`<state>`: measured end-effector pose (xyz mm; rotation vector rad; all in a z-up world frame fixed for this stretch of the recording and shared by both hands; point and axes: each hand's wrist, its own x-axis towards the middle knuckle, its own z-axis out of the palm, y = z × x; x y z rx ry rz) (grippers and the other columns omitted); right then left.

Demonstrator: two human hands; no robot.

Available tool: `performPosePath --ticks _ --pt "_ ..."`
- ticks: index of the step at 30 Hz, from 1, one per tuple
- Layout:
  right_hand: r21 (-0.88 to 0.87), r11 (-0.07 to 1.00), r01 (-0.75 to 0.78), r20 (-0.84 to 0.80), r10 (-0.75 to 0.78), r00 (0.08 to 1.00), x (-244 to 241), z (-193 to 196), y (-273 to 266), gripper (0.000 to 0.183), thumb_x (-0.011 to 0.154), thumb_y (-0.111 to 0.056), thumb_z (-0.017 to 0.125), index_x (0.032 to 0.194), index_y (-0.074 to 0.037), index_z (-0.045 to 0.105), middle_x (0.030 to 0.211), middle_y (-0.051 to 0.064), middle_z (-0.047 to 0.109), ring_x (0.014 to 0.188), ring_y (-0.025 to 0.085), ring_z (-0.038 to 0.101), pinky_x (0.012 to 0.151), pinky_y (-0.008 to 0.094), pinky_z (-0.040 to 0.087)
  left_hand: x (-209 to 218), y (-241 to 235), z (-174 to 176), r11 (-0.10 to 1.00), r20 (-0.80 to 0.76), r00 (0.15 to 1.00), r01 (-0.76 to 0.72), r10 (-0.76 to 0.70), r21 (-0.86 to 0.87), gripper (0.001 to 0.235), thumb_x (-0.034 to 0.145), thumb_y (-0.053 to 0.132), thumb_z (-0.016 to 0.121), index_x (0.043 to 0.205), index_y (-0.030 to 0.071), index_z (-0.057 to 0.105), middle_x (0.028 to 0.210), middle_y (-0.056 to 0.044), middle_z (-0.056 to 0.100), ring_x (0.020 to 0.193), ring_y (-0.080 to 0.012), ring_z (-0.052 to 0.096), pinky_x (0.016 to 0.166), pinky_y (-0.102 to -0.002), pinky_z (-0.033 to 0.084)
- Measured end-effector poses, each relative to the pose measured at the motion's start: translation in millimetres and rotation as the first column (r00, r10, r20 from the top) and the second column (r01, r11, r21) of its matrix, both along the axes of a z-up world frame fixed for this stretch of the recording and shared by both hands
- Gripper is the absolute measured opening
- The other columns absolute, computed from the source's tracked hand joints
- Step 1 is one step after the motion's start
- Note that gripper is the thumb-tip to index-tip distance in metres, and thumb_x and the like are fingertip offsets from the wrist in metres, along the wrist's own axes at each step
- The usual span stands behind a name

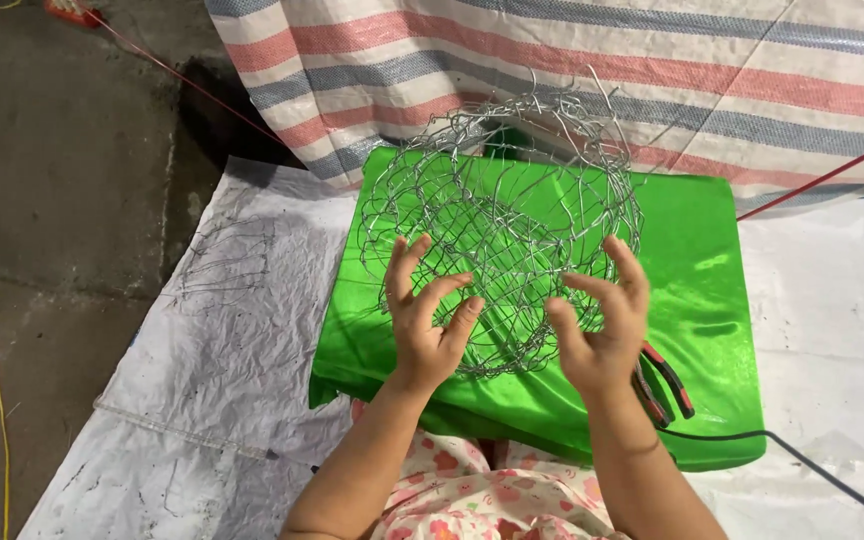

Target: A person is seen sitting on the floor, manually shaping a wire mesh structure. They rotate the structure frequently to inspect it from different angles and use a pair of pliers to cut or bend specific wires to achieve the desired shape.

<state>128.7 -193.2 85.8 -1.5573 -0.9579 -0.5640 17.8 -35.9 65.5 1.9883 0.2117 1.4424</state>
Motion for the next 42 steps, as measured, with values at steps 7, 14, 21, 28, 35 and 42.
performPosePath --ticks 7,14,21,28,35,42 --pt "-0.08 0.995 0.055 0.009 -0.054 0.998 -9 -12 7 0.043 0.084 -0.024 0.087 0.115 -0.005 0.062 0.156 0.028 0.037 0.148 0.051 0.036 0.119 0.06 0.033 3 1 -2 0.999 -0.094 0.995 -0.035 0.037 0.017 0.011 0.095 0.029 0.072 0.098 0.019 0.074 0.151 -0.011 0.047 0.148 -0.0413 0.034 0.116 -0.068 0.022" --pt "-0.075 0.993 0.094 0.029 -0.092 0.995 -8 -18 9 0.038 0.086 -0.015 0.086 0.113 -0.006 0.061 0.156 0.028 0.037 0.148 0.052 0.036 0.118 0.062 0.034 3 2 2 0.998 -0.154 0.988 -0.011 0.021 0.062 0.032 0.088 0.049 0.074 0.085 0.017 0.074 0.15 -0.015 0.046 0.148 -0.0409 0.032 0.118 -0.063 0.018" --pt "-0.062 0.993 0.104 0.028 -0.103 0.994 -10 -17 11 0.037 0.087 -0.015 0.086 0.113 -0.007 0.062 0.157 0.026 0.037 0.149 0.051 0.034 0.119 0.062 0.032 2 11 18 0.995 -0.223 0.975 0.023 0.0 0.1 0.03 0.081 0.044 0.083 0.073 0.017 0.072 0.139 -0.013 0.054 0.142 -0.043 0.04 0.115 -0.06 0.022" --pt "-0.059 0.994 0.088 0.038 -0.086 0.996 -10 -19 9 0.038 0.087 -0.016 0.086 0.114 -0.007 0.061 0.157 0.026 0.037 0.149 0.05 0.034 0.12 0.061 0.031 2 14 15 0.995 -0.263 0.964 0.052 -0.029 0.081 0.035 0.081 0.045 0.082 0.068 0.016 0.071 0.139 -0.017 0.055 0.143 -0.0453 0.039 0.116 -0.059 0.021" --pt "-0.059 0.997 0.053 0.002 -0.053 0.999 -12 -18 3 0.045 0.086 -0.016 0.085 0.122 -0.007 0.061 0.157 0.027 0.037 0.15 0.049 0.033 0.122 0.061 0.029 -15 33 10 0.971 -0.371 0.916 0.21 -0.154 0.118 0.047 0.079 0.066 0.072 0.103 0.027 0.079 0.155 -0.016 0.046 0.15 -0.0411 0.03 0.118 -0.056 0.017" --pt "-0.009 0.984 0.18 -0.067 -0.18 0.981 -14 -42 -14 0.043 0.098 -0.022 0.072 0.131 -0.002 0.054 0.163 0.026 0.029 0.151 0.04 0.034 0.12 0.053 0.034 -22 37 13 0.983 -0.17 0.973 0.167 -0.153 0.07 0.019 0.089 0.034 0.077 0.1 0.018 0.078 0.138 -0.013 0.058 0.142 -0.0387 0.043 0.12 -0.057 0.029"
